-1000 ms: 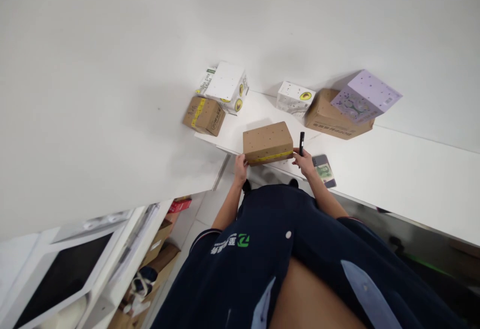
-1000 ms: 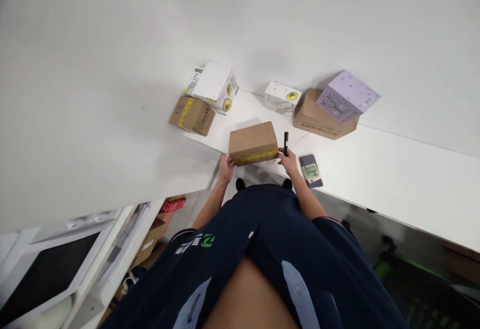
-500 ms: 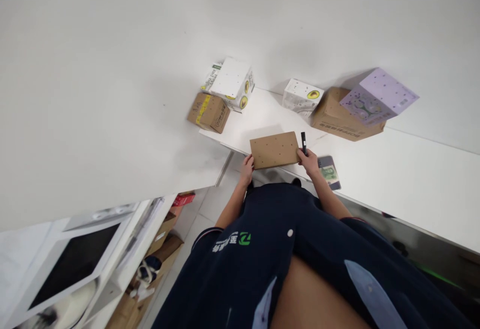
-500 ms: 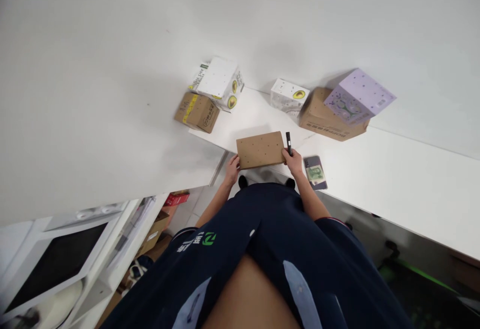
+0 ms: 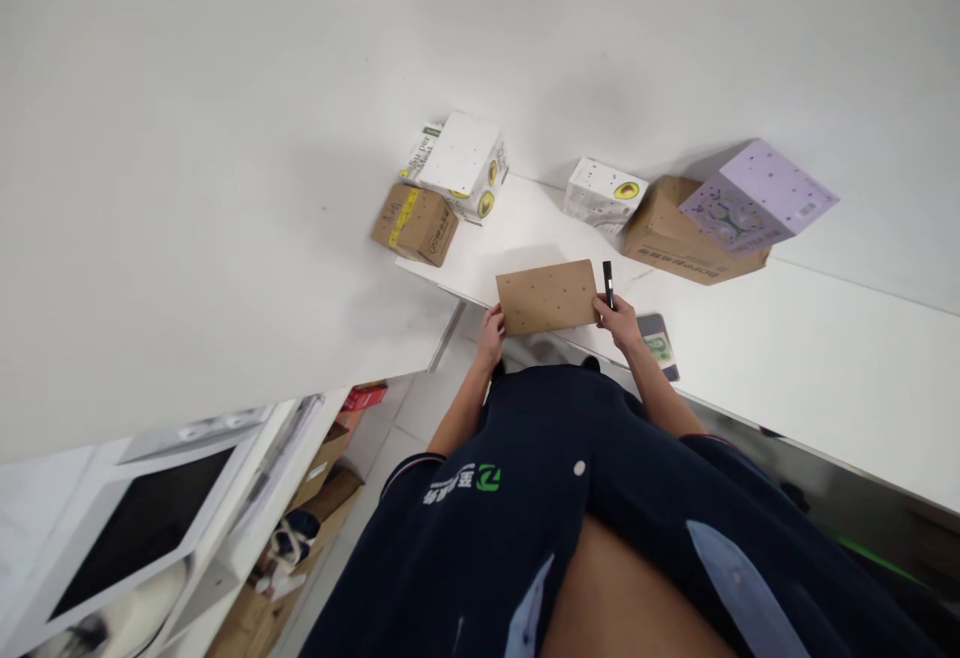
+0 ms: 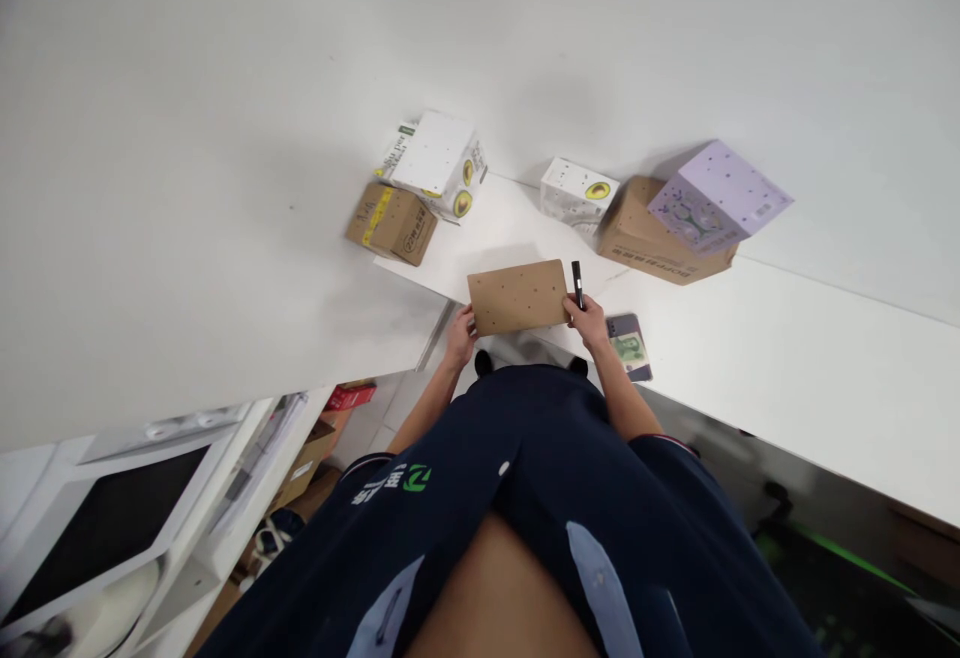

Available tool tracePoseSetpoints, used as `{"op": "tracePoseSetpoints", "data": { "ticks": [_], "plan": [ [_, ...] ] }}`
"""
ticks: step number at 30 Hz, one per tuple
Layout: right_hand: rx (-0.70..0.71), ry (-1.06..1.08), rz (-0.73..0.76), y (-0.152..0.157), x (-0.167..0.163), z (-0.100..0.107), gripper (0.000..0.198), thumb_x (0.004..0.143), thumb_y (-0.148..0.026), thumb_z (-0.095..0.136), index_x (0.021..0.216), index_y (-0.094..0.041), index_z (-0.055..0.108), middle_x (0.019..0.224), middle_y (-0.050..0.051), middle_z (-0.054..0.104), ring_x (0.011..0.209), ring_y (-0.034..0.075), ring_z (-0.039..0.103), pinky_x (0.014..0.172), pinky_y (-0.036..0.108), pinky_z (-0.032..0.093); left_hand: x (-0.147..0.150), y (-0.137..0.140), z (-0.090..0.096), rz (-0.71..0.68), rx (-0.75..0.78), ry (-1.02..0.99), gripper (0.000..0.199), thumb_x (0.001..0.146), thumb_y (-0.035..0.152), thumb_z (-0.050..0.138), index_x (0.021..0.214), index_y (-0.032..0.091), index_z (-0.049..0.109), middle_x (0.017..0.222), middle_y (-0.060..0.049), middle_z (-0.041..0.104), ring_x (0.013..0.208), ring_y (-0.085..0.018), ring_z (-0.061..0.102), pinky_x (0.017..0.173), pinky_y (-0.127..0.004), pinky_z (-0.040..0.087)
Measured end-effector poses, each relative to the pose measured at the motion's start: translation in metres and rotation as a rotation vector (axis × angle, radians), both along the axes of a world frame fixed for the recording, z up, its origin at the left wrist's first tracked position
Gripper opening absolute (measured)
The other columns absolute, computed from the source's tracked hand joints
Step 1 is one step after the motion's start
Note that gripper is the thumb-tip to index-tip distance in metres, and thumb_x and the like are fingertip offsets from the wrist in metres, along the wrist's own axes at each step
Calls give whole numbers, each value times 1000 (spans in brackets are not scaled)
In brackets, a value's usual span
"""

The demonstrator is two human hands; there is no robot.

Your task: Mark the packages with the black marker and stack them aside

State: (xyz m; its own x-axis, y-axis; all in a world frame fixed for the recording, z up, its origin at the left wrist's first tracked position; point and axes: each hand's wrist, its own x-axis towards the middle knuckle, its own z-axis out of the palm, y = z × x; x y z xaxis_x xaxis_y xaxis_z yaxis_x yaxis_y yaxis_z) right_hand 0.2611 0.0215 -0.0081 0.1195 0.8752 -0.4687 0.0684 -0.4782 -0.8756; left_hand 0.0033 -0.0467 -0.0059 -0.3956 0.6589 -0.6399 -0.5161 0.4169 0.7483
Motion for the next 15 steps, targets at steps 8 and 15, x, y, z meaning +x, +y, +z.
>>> {"op": "tracePoseSetpoints", "data": {
  "ticks": [8, 15],
  "plan": [
    [40, -15, 5, 9, -6, 0, 37, 56, -37, 71, 87, -18, 65, 70, -5, 59, 56, 8, 50, 47, 22, 48, -9, 9, 4, 79, 126, -9, 13, 76, 30, 63, 79, 21, 54, 89, -1, 65, 85, -14, 61, 68, -24, 44],
    [-79, 45, -75, -4, -8, -3, 32, 56, -30, 67, 85, -18, 61, 57, -11, 49, 44, 5, 40, 47, 23, 48, -5, -4, -7, 61, 47, 6, 21, 78, 37, 65, 78, 22, 51, 89, -1, 64, 81, -14, 61, 66, -25, 43]
  ]
}}
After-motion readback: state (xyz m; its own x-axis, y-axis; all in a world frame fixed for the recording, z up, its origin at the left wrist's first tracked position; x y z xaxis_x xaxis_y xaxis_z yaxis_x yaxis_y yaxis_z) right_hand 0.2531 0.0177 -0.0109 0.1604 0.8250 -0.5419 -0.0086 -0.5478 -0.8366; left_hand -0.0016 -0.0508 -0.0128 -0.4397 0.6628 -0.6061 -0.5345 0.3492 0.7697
